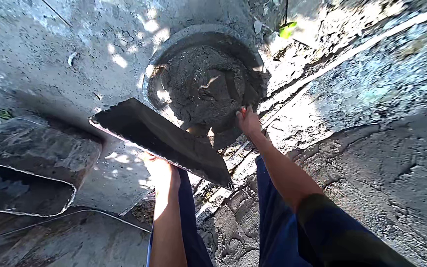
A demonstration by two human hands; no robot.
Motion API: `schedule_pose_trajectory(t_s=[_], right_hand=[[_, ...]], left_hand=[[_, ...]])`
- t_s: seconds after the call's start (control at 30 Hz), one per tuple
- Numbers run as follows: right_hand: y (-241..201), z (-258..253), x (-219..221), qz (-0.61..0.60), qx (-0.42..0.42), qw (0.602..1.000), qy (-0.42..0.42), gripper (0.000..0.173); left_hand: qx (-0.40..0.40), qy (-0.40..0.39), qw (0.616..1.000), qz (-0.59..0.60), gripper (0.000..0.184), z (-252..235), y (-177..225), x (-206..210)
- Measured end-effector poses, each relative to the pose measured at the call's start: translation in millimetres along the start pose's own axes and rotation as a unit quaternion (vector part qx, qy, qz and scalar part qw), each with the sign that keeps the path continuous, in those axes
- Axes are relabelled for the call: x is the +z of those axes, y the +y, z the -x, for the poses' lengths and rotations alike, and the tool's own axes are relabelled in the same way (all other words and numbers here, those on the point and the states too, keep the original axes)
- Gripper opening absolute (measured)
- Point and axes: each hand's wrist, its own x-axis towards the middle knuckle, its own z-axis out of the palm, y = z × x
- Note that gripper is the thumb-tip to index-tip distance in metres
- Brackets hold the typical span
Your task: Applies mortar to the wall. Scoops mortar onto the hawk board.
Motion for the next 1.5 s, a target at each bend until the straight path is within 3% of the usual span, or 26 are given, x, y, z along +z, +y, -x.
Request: schedule_pose_trajectory(t_s=[0.17,0.3,0.47,0.63,0.83,0.93,1.07,1.23,1.33,1.5], right_hand=[[-46,-38,-13,0.02,-0.119,0.993,-0.008,0.052],[-44,17,-23,0.017,-0.152,0.988,-0.023,0.046],[-27,106,-16,0.047,-0.131,0.99,-0.029,0.043],[-37,55,11,0.086,-0.142,0.983,-0.078,0.045],[-20,5,-19,0.032,-0.061,0.997,-0.035,0.048],[-18,28,-39,0.041,-0.05,0.998,-0.021,0.047],[-39,75,-20,0.091,-0.13,0.987,-0.035,0.045],[-86,18,8,0.067,-0.138,0.988,-0.014,0.044],[-66,-6,2,0.063,-0.112,0.992,-0.009,0.045],[-14,31,-2,0.017,-0.022,1.0,0.003,0.046]], left_hand=[[-0.018,0.01,1.0,-0.011,0.022,9,-11,-7],[0.015,-0.009,1.0,-0.021,0.021,10,-17,-1],[0.031,-0.019,0.999,-0.014,0.019,7,-16,14],[0.062,-0.056,0.996,-0.031,0.021,6,-16,12],[0.075,-0.059,0.994,-0.045,0.025,3,-22,2],[0.055,-0.036,0.997,-0.037,0.024,3,-18,4],[0.054,-0.035,0.996,-0.054,0.02,1,-18,1],[0.076,-0.034,0.996,-0.037,0.019,-1,-21,-2],[0.06,-0.027,0.997,-0.046,0.019,0,-20,-2],[0.025,-0.014,0.999,-0.037,0.021,0,-16,3]])
